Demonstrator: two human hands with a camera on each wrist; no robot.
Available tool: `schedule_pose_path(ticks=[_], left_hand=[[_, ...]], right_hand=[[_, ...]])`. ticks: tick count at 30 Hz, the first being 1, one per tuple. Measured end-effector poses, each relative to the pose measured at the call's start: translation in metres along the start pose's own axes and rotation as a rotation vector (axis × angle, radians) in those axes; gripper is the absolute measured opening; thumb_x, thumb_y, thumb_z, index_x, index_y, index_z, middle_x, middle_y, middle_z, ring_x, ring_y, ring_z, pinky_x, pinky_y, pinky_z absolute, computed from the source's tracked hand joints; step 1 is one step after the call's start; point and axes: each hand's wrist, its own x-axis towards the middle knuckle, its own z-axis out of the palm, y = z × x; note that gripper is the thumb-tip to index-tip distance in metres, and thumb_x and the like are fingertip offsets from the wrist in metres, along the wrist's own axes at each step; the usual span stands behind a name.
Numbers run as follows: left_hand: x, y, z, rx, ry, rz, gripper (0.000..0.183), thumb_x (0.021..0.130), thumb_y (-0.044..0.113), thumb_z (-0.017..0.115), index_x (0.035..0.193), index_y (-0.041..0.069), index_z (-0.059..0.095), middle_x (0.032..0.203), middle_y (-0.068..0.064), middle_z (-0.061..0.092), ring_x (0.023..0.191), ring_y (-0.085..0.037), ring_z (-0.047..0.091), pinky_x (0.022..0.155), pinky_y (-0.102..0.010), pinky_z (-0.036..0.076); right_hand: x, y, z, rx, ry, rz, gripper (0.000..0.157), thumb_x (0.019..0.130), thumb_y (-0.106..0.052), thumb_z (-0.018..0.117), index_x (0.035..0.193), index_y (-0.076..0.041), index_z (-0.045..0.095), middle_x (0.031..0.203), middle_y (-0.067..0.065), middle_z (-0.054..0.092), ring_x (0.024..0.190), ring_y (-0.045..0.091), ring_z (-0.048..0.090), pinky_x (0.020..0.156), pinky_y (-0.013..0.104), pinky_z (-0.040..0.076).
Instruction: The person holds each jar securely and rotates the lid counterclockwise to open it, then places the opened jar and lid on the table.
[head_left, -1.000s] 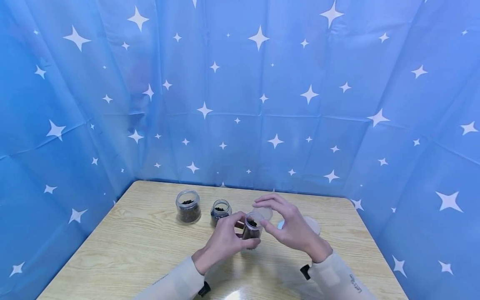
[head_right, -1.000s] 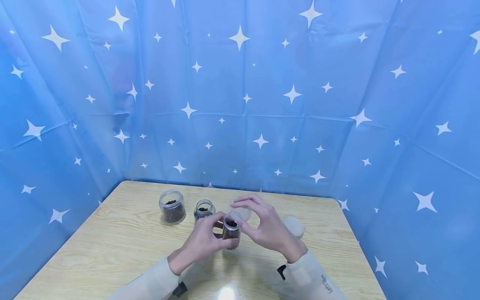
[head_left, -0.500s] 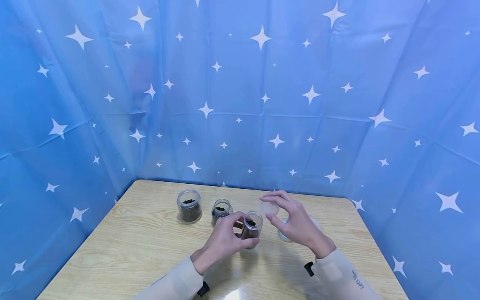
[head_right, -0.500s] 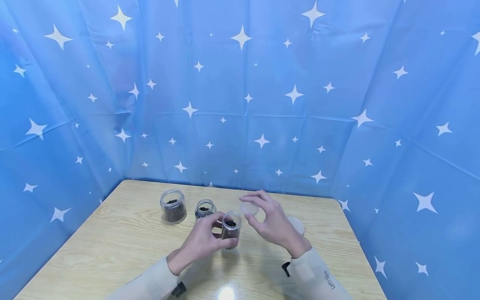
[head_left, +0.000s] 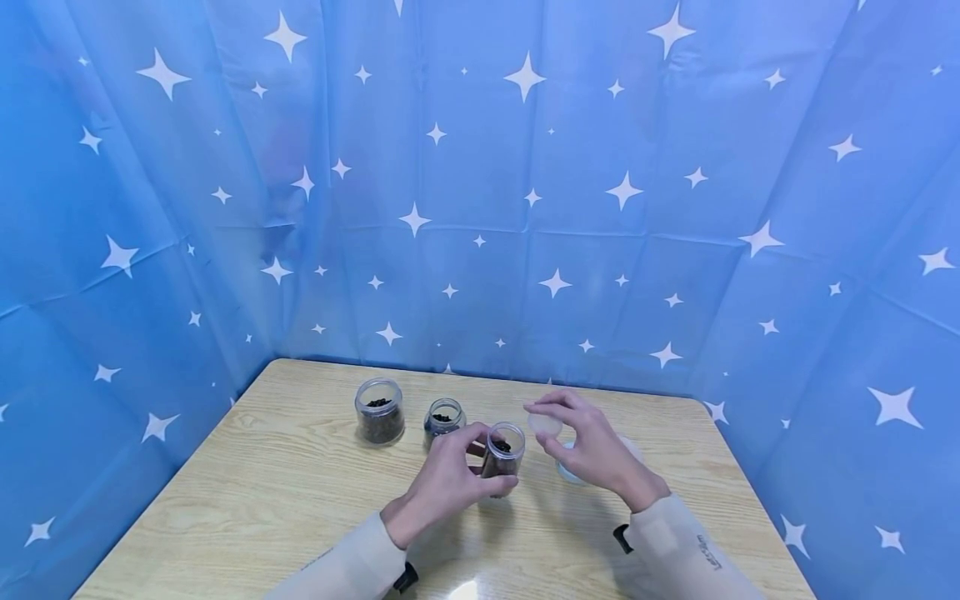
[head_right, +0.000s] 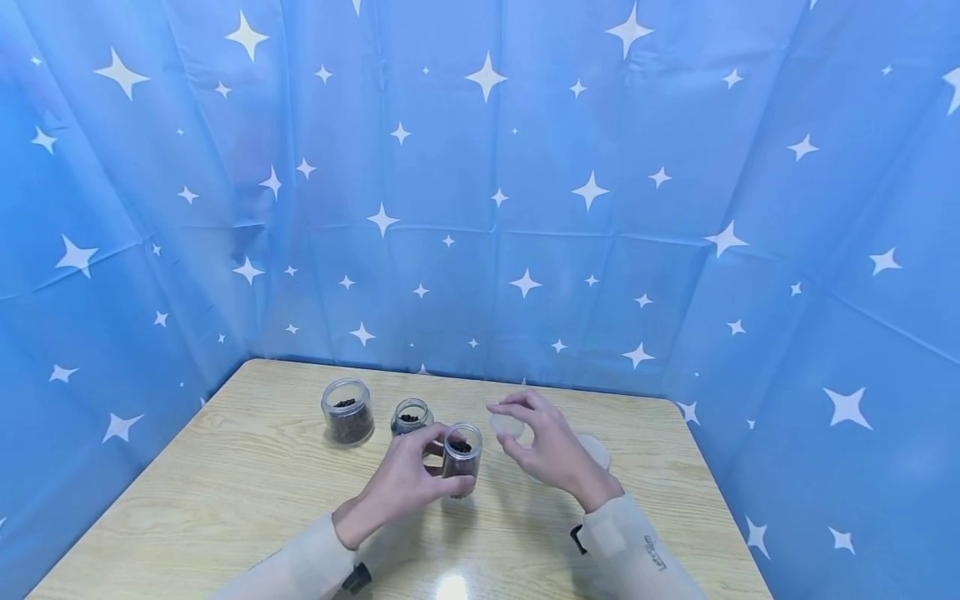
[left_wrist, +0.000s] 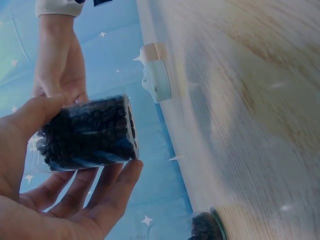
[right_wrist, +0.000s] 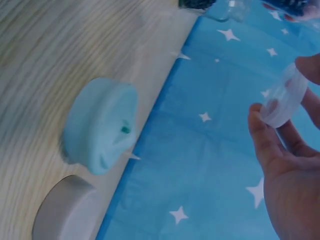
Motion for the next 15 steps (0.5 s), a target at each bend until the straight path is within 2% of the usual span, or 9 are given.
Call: schedule_pose_path(ticks=[9, 15], left_hand=[[0.002, 0.001, 0.001, 0.002, -0.001, -0.013, 0.052, 0.089, 0.041, 0.103, 0.129, 0.022, 0.078, 0.135, -0.003, 0.084, 0.115, -0.031, 0.086, 0.089, -0.033, 0.071], [0.002, 0.001, 0.002, 0.007, 0.000, -0.008, 0.049, 0.089, 0.041, 0.103, 0.127, 0.023, 0.077, 0.133, -0.003, 0.084, 0.113, -0.030, 0.086, 0.087, -0.030, 0.071]], right_hand=[[-0.005, 0.016, 0.014, -0.042, -0.094, 0.055, 0.042, 0.105, -0.013, 0.087, 0.146, -0.016, 0.081, 0.141, 0.003, 0.074, 0.128, 0.028, 0.074, 0.106, 0.055, 0.066], [-0.007, 0.024, 0.022, -0.061, -0.141, 0.074, 0.038, 0.105, -0.015, 0.086, 0.143, -0.017, 0.081, 0.142, 0.003, 0.072, 0.132, 0.030, 0.073, 0.111, 0.059, 0.064]])
